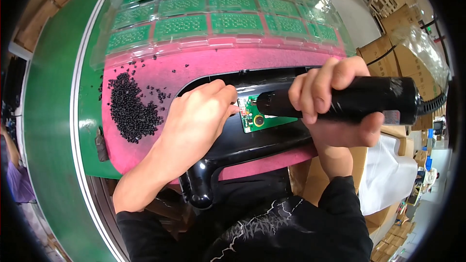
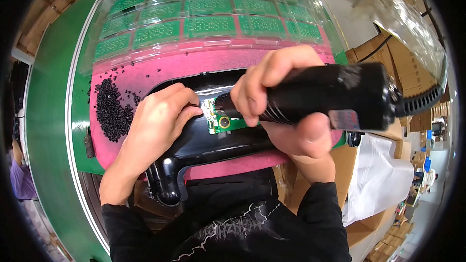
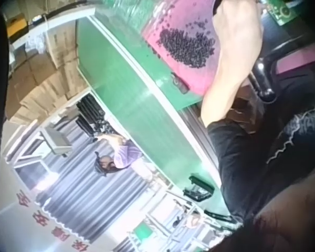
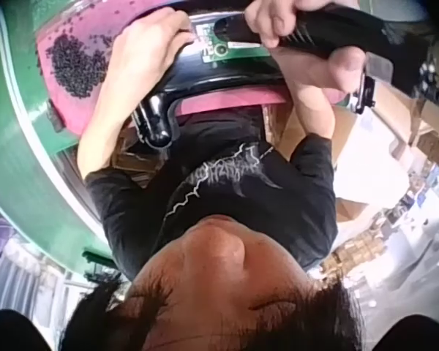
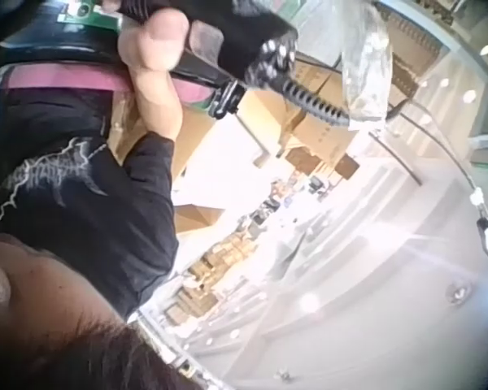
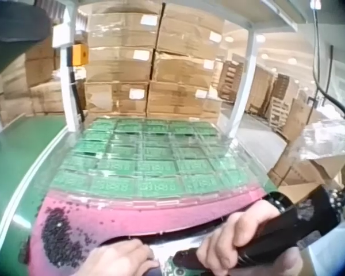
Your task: The recorder installs a PCB into a plastic housing and secures it with screws using an electric screwdriver.
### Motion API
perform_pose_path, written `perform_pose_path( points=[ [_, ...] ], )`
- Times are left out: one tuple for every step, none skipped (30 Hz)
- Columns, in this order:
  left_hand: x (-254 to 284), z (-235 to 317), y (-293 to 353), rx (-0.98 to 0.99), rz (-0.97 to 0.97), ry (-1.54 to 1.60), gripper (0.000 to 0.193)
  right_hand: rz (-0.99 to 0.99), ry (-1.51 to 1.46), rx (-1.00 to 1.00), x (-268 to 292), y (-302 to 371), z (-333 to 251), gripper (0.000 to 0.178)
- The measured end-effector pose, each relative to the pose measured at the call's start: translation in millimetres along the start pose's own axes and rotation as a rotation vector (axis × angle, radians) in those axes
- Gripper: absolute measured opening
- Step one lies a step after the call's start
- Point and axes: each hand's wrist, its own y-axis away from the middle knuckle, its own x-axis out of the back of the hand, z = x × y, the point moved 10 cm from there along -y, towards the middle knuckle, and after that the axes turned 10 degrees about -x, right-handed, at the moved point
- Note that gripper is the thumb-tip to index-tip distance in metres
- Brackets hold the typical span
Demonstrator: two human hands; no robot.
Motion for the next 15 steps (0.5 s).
perform_pose_path(
  points=[
    [0, -1, 0, 0.002, 0.006, -0.001, 0.014, -0.034, -0.021, 0.025, -2, -1, -6, 0.058],
    [-5, 2, 0, -0.035, -0.031, -0.001, 0.015, -0.066, -0.038, 0.076, -2, 0, -13, 0.057],
    [-9, 4, -1, -0.071, -0.068, 0.0, 0.016, -0.113, -0.066, 0.1, -3, -1, -19, 0.056],
    [-9, 4, -1, -0.067, -0.064, -0.002, 0.016, -0.16, -0.096, 0.124, -5, -1, -26, 0.055],
    [-13, 10, -3, -0.121, -0.09, 0.064, 0.017, -0.125, -0.13, 0.12, -4, 0, -30, 0.054],
    [-16, 17, -3, -0.175, -0.117, 0.129, 0.017, -0.097, -0.16, 0.117, -3, 0, -33, 0.052],
    [-17, 19, -3, -0.193, -0.126, 0.177, 0.018, -0.094, -0.172, 0.124, -3, 0, -35, 0.05],
    [-17, 18, -3, -0.19, -0.125, 0.175, 0.018, -0.091, -0.184, 0.132, -3, 0, -36, 0.049],
    [-19, 19, -3, -0.198, -0.143, 0.188, 0.017, -0.092, -0.186, 0.131, -4, 1, -37, 0.049],
    [-21, 19, -3, -0.208, -0.162, 0.202, 0.017, -0.072, -0.199, 0.143, -3, 2, -38, 0.047],
    [-21, 19, -3, -0.207, -0.164, 0.202, 0.017, -0.051, -0.213, 0.156, -1, 2, -40, 0.046],
    [-22, 19, -3, -0.198, -0.184, 0.226, 0.016, -0.05, -0.214, 0.157, -1, 3, -40, 0.046],
    [-24, 19, -3, -0.19, -0.205, 0.251, 0.016, -0.046, -0.228, 0.16, 0, 3, -41, 0.046],
    [-24, 20, -4, -0.19, -0.209, 0.251, 0.016, -0.041, -0.242, 0.163, 1, 4, -41, 0.045],
    [-24, 21, -4, -0.187, -0.226, 0.234, 0.015, -0.038, -0.243, 0.164, 1, 5, -41, 0.045]
  ],
)
